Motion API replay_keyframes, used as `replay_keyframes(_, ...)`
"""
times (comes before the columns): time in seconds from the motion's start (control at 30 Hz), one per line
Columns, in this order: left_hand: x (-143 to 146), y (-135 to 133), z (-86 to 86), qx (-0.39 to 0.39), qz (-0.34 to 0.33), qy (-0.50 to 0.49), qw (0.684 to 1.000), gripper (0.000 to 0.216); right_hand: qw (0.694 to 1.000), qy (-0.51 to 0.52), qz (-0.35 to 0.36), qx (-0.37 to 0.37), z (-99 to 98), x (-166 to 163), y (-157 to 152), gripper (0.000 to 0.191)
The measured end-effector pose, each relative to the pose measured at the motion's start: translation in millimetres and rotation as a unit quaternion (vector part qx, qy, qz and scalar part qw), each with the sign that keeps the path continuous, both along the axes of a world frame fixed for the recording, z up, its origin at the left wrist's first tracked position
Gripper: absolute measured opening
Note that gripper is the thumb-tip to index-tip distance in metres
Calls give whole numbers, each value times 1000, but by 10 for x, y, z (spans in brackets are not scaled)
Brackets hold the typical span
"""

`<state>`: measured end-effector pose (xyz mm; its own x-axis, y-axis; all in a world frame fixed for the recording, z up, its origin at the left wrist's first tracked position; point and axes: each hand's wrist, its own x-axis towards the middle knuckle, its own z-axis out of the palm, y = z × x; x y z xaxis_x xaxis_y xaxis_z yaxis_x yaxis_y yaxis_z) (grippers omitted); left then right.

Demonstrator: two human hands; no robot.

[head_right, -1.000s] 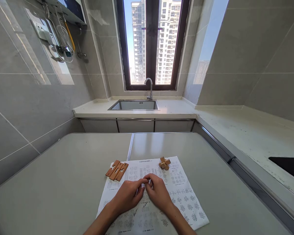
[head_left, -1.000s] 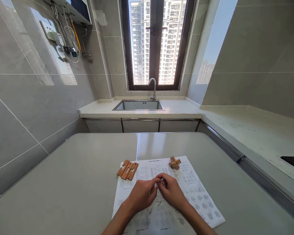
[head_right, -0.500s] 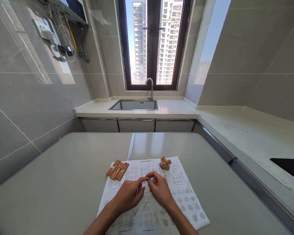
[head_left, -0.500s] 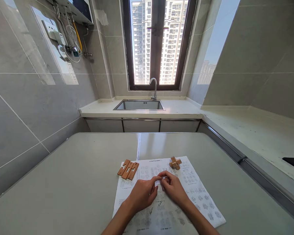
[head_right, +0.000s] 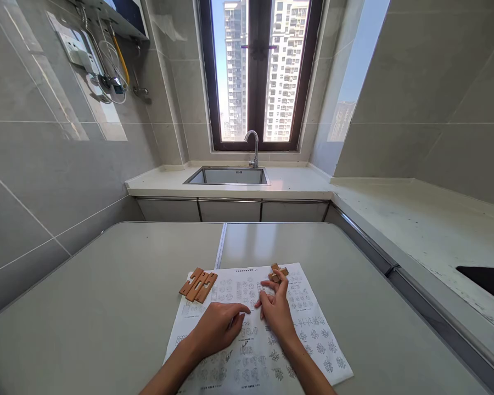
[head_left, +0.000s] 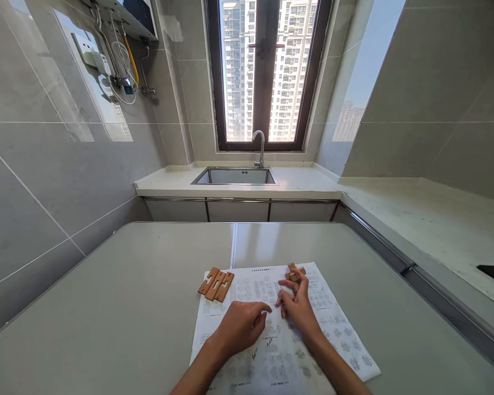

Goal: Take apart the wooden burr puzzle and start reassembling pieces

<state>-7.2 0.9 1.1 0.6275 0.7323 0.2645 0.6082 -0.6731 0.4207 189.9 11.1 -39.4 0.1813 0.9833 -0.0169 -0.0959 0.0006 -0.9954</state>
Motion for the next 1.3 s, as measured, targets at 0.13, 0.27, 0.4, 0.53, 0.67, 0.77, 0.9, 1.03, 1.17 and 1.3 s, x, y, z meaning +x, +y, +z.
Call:
replay_keyframes(0.13, -3, 1, -14, -1, -3, -4, 1000, 27, 999, 13, -31, -2, -12, 22, 36, 71)
replay_keyframes(0.27, -6, 0, -32, -2, -9, -10, 1000, 27, 999, 11, -30, -12, -1, 41, 47, 56)
replay_keyframes(0.4, 8, -4, -39, -17, 0, -28, 999, 26, 1000, 2, 23, -20, 26, 21, 26, 36)
replay_keyframes(0.53, 23, 16, -32, -28, 99, -94, 990, 15, 996, 29, 80, -1, 121, -39, -34, 35)
replay_keyframes(0.67, 14, 37, 23, -60, 173, -207, 961, 29, 986, 78, 147, 19, 226, -90, -95, 33)
replay_keyframes(0.77, 7, 24, 95, -159, 135, -270, 940, 48, 968, 132, 212, 30, 251, -105, -126, 28)
replay_keyframes(0.9, -3, 18, 147, -240, 51, -307, 920, 51, 939, 194, 281, 33, 251, -107, -156, 26)
replay_keyframes(1.03, -27, 71, 93, -277, 34, -342, 897, 46, 927, 194, 318, 43, 282, -108, -186, 27)
replay_keyframes(1.17, -36, 110, 50, -301, 28, -391, 869, 54, 946, 144, 286, 43, 285, -113, -189, 35)
replay_keyframes(1.3, -21, 89, 80, -291, 43, -377, 878, 63, 955, 104, 275, 34, 216, -119, -156, 40)
